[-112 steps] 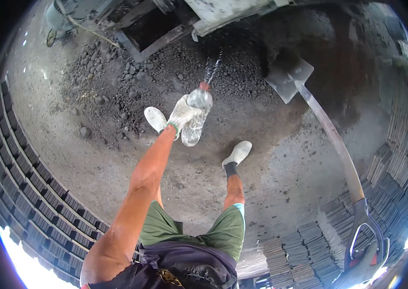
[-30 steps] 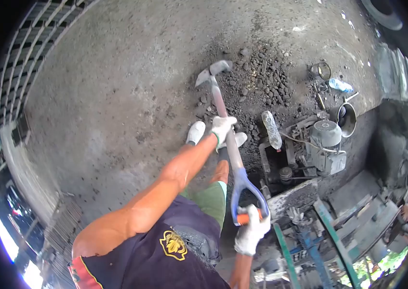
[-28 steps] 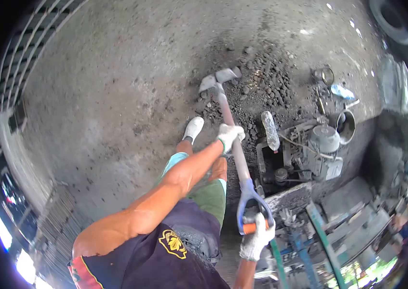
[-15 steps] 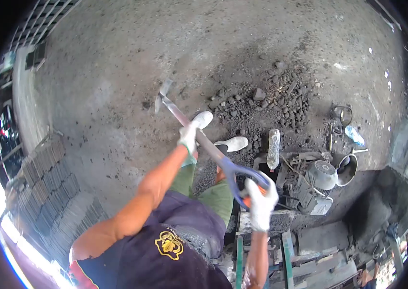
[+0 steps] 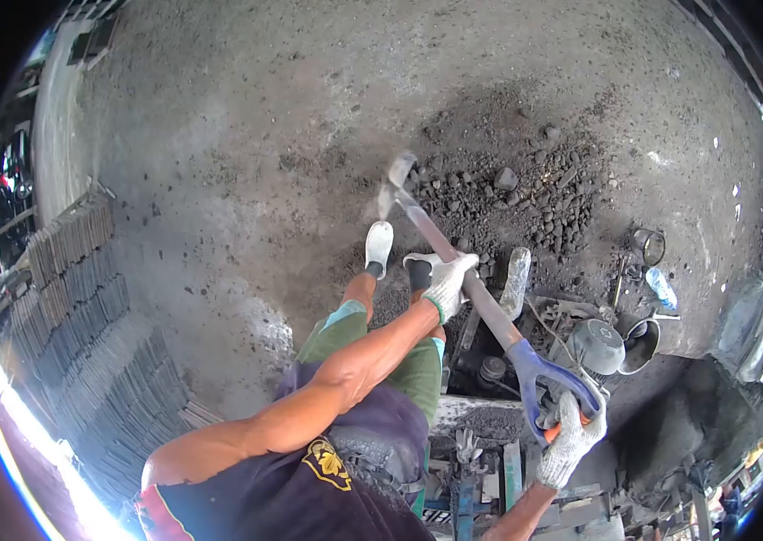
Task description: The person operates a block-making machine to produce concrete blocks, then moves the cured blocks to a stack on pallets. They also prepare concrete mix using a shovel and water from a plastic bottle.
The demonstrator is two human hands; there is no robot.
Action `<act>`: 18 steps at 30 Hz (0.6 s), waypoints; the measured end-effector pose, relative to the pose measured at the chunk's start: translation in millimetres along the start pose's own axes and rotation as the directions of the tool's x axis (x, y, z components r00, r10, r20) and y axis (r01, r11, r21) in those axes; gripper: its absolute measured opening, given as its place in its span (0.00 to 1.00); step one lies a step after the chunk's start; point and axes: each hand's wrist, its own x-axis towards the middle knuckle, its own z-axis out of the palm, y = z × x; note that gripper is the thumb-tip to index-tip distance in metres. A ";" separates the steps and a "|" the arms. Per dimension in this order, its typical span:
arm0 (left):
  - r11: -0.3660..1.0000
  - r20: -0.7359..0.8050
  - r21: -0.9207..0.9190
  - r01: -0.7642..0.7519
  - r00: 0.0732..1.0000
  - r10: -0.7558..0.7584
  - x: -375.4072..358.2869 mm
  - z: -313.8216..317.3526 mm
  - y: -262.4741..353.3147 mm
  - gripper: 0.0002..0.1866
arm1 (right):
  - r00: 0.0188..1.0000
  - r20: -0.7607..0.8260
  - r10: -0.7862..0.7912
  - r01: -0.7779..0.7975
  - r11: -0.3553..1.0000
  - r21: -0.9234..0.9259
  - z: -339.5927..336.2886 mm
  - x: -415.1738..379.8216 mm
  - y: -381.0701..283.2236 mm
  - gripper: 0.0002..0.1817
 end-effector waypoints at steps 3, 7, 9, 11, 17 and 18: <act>0.991 0.038 -0.136 0.004 0.999 0.001 -20.7 -48.7 44.5 0.16 | 0.987 0.141 0.077 -0.077 0.997 -0.007 47.5 -9.0 -20.3 0.17; 0.997 -0.123 0.042 -0.071 0.990 0.075 10.3 -171.2 117.8 0.32 | 0.885 0.418 0.204 -0.229 0.973 0.009 155.6 -20.5 11.7 0.22; 0.985 -0.374 0.159 -0.061 0.920 0.117 32.5 -209.7 160.9 0.24 | 0.863 0.492 0.112 -0.107 0.993 -0.038 218.2 -38.5 24.7 0.26; 0.983 -0.370 0.144 -0.116 0.915 0.162 76.0 -242.8 173.6 0.14 | 0.745 0.641 0.183 -0.336 0.934 0.124 260.0 -45.5 36.3 0.28; 0.995 -0.152 0.099 -0.032 0.987 0.047 19.4 -89.6 109.1 0.16 | 0.917 0.376 0.134 -0.118 0.991 -0.066 146.6 18.4 19.6 0.18; 0.996 -0.032 -0.068 0.062 0.997 -0.064 31.0 -58.5 71.1 0.16 | 0.953 0.297 0.065 -0.026 0.991 -0.132 110.2 29.6 2.2 0.17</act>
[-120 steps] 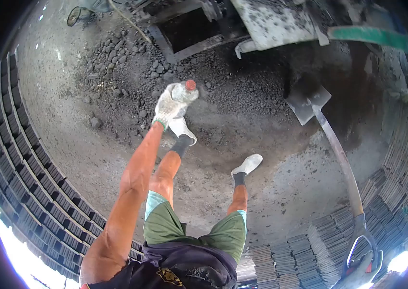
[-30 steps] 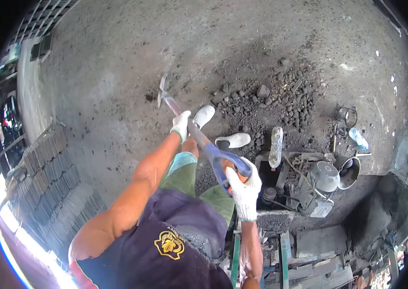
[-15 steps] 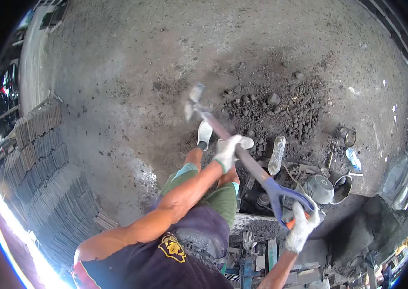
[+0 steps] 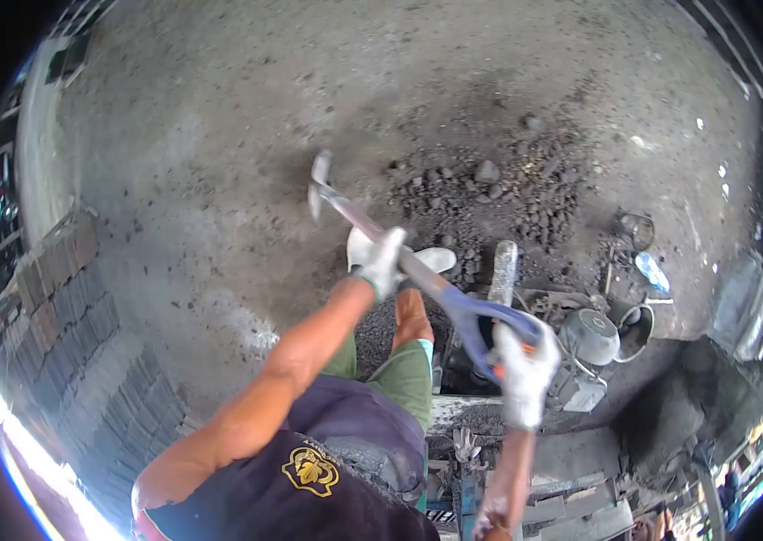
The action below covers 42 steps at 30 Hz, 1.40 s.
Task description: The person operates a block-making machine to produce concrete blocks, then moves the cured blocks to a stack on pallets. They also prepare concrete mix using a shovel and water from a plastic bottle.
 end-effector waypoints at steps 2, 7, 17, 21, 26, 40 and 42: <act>0.996 0.147 0.019 0.084 0.985 -0.086 -47.8 76.7 -46.0 0.18 | 0.983 -0.166 -0.076 0.053 0.989 -0.139 -82.6 -5.3 -13.2 0.15; 0.965 0.372 0.047 0.260 0.892 -0.258 -73.7 198.1 -151.8 0.29 | 0.896 -0.440 -0.058 -0.031 0.981 -0.192 -202.4 -30.5 -61.1 0.17; 0.744 0.337 0.662 -0.094 0.923 -0.184 -125.7 240.8 -116.4 0.21 | 0.721 -0.647 0.248 0.076 0.900 0.430 -196.6 -87.2 18.0 0.18; 0.397 0.356 0.839 -0.371 0.927 0.114 -54.1 289.0 -53.7 0.20 | 0.727 -0.493 0.478 0.052 0.678 0.733 -109.8 -21.5 52.4 0.17; 0.277 0.417 0.859 -0.430 0.902 0.108 7.4 326.8 -53.9 0.22 | 0.666 -0.439 0.603 0.080 0.528 0.845 -54.1 16.5 55.6 0.13; 0.440 0.235 0.897 -0.041 0.888 -0.395 -69.5 307.8 -12.1 0.16 | 0.779 -0.607 0.156 0.033 0.957 0.288 -37.7 -127.3 -70.1 0.34; 0.406 0.158 0.913 0.046 0.875 -0.457 -29.4 312.6 14.1 0.17 | 0.775 -0.629 0.062 0.136 0.956 0.262 -16.4 -163.2 -68.4 0.25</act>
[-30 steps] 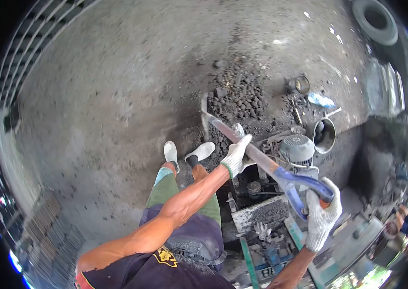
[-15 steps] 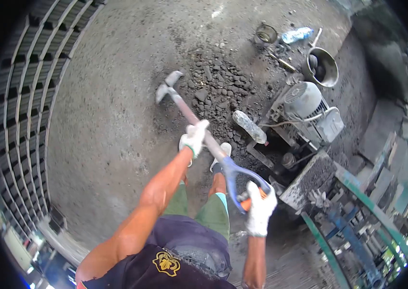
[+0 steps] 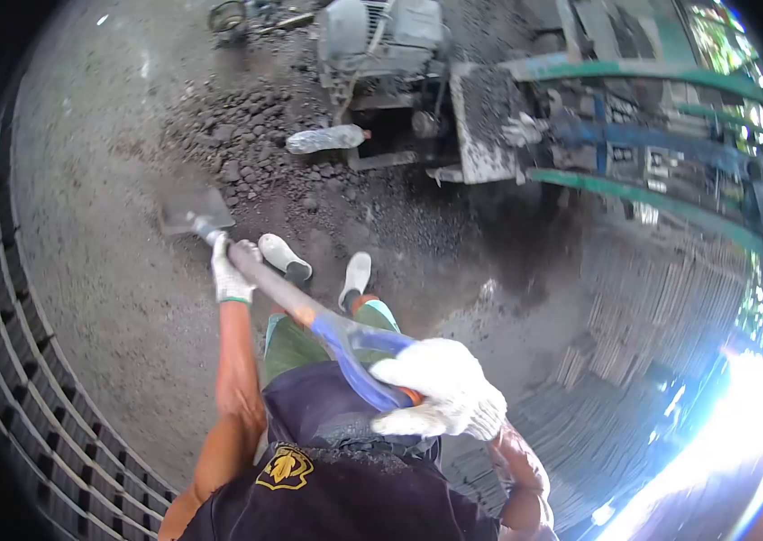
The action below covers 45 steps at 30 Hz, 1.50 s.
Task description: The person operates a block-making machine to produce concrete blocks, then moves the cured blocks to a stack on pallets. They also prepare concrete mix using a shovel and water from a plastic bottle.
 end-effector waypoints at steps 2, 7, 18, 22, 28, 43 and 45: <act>0.987 -0.123 0.139 -0.085 0.987 0.102 50.0 -50.3 3.5 0.14 | 0.992 -0.095 0.078 -0.084 0.995 -0.062 6.6 -41.8 20.1 0.21; 0.979 -0.171 0.180 -0.091 0.978 0.123 5.8 -64.0 -71.5 0.11 | 0.691 -0.513 0.509 -0.551 0.831 0.082 49.3 -161.9 94.2 0.26; 0.871 0.121 0.491 -0.011 0.991 -0.055 -113.6 -145.0 -374.7 0.09 | -0.015 -0.096 0.995 -0.042 0.095 0.995 238.4 -559.5 267.3 0.08; 0.725 0.013 0.671 0.154 0.976 -0.219 -133.2 -201.2 -507.5 0.08 | -0.242 -0.060 0.968 0.079 0.081 0.994 278.7 -626.3 255.8 0.06; 0.472 -0.198 0.823 0.316 0.939 -0.282 -57.1 -306.5 -645.9 0.20 | -0.468 0.101 0.878 0.186 -0.015 0.983 362.3 -649.9 288.4 0.08; 0.207 -0.074 0.967 0.149 0.940 -0.332 84.4 -124.9 -668.8 0.08 | -0.272 0.131 0.953 0.518 0.030 0.855 236.1 -479.1 363.9 0.07; 0.098 -0.132 0.979 0.179 0.922 -0.365 29.2 -144.1 -702.3 0.07 | -0.534 0.257 0.806 0.468 0.028 0.883 246.6 -515.7 340.5 0.07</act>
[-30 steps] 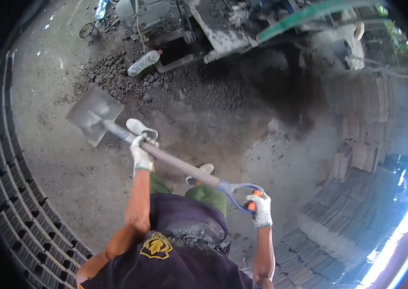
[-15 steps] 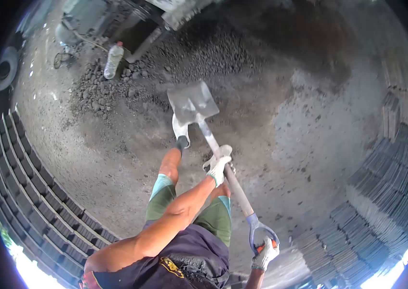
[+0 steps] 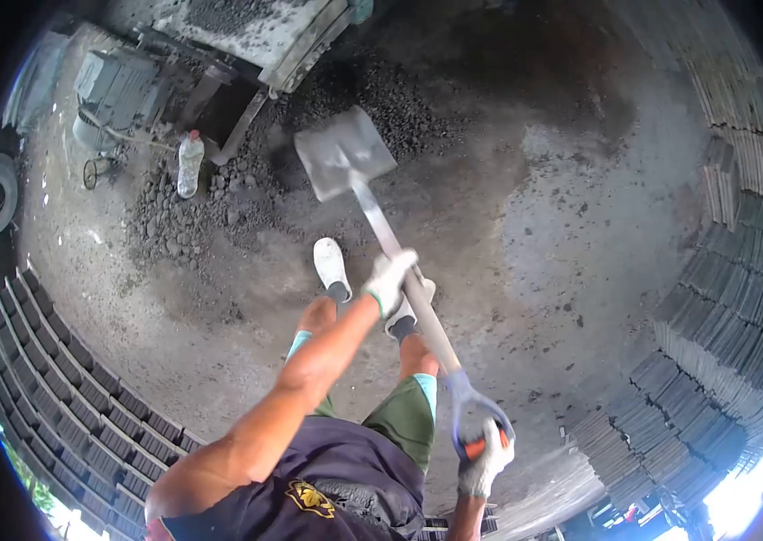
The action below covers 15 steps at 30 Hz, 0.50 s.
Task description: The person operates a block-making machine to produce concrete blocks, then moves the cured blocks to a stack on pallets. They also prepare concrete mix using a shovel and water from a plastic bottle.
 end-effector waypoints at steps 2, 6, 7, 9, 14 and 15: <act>0.996 0.065 -0.016 0.086 0.994 -0.085 -3.0 26.4 -64.2 0.09 | 0.993 -0.121 0.017 -0.019 1.000 -0.012 -61.6 18.1 7.1 0.07; 0.951 0.069 0.122 0.284 0.954 -0.293 23.6 81.6 -158.7 0.09 | 0.987 -0.154 0.048 -0.052 0.999 -0.017 -126.8 63.1 10.1 0.05; 0.941 0.050 0.158 0.301 0.949 -0.312 38.4 92.1 -166.6 0.09 | 0.986 -0.159 0.051 -0.056 0.998 -0.024 -126.6 78.6 8.2 0.06; 0.946 0.064 0.147 0.289 0.951 -0.301 78.4 107.0 -172.5 0.09 | 0.977 -0.215 0.006 -0.025 0.996 -0.090 -122.1 130.5 15.5 0.08; 0.983 0.074 -0.161 0.086 0.994 -0.074 172.0 151.6 -32.8 0.09 | 0.982 0.185 -0.020 0.007 0.998 0.069 51.3 203.1 -57.4 0.10; 0.989 0.045 -0.149 0.003 0.999 0.004 177.0 156.4 -0.4 0.09 | 0.974 0.213 -0.071 0.063 0.997 0.041 83.3 201.1 -79.9 0.08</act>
